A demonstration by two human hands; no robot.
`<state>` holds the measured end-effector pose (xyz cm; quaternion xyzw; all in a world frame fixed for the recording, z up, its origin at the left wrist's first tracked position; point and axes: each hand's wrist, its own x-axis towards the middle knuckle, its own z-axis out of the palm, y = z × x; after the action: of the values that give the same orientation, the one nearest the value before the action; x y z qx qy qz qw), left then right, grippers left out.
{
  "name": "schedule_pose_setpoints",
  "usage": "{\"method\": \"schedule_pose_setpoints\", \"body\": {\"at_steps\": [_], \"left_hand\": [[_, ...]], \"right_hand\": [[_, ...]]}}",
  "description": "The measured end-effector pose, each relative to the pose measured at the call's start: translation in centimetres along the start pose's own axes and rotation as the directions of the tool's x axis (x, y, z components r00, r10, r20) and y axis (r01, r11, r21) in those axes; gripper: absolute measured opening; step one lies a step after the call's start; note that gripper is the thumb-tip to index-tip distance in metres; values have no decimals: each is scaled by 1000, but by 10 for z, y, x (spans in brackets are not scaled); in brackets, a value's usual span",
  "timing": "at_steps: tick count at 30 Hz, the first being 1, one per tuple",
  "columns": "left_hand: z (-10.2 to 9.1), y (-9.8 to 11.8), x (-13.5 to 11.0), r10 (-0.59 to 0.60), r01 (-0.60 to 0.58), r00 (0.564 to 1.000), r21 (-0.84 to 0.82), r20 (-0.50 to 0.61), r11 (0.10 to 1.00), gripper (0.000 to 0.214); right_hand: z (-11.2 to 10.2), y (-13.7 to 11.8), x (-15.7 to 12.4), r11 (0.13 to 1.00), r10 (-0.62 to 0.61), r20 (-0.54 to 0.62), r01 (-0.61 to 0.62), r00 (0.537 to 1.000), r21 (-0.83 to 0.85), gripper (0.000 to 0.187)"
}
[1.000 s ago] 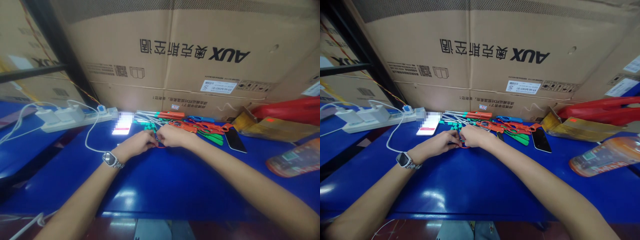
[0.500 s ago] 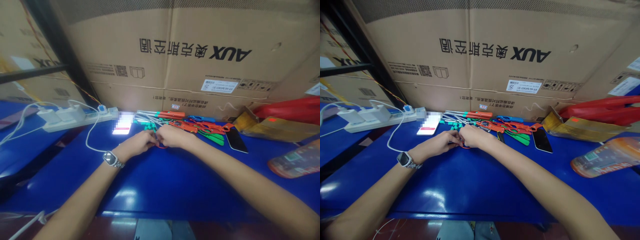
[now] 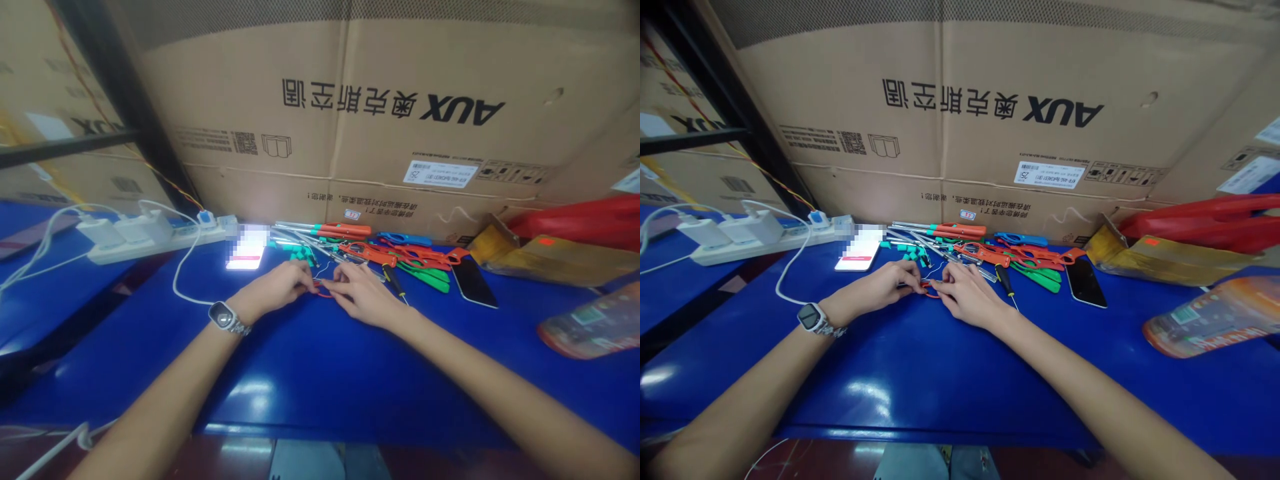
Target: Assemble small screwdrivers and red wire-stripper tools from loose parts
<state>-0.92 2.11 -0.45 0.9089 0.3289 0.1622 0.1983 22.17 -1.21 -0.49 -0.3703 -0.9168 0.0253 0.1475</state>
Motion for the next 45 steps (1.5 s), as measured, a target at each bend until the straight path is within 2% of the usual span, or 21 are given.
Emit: {"method": "schedule_pose_setpoints", "body": {"at_steps": [5,10,15,21,26,28,30,34,38,41,45], "left_hand": [[0,1,-1,-22,22,1000,19,7,1000,24],[-2,12,0,-37,40,998,69,-41,997,18],[2,20,0,-57,72,989,110,-135,991,32],[9,14,0,-143,172,974,163,-174,972,36],[10,12,12,-210,228,964,101,-165,968,23],[11,14,20,-248,268,952,101,-178,958,31],[12,17,29,-281,301,943,100,-176,948,29],[17,19,39,-383,392,911,32,-151,919,12],[19,20,39,-465,459,876,-73,-127,885,6],[17,21,38,-454,440,883,-129,-118,889,8],[17,21,33,-298,277,937,-134,-181,952,11]], "right_hand": [[14,3,-13,993,102,-71,-97,992,72,32],[20,5,-16,983,157,-76,-149,985,108,36],[21,6,-17,979,172,-74,-162,982,125,38],[22,7,-17,950,243,-131,-208,961,235,37],[24,6,-16,911,275,-180,-195,945,364,34],[24,5,-14,887,292,-203,-186,935,423,32],[24,2,-13,864,313,-220,-181,924,470,32],[23,-2,-11,843,338,-225,-187,914,505,32],[23,-2,-11,826,353,-223,-191,909,530,30],[26,0,-11,822,352,-237,-178,905,542,30],[31,2,-12,794,380,-242,-180,893,581,33]]}}
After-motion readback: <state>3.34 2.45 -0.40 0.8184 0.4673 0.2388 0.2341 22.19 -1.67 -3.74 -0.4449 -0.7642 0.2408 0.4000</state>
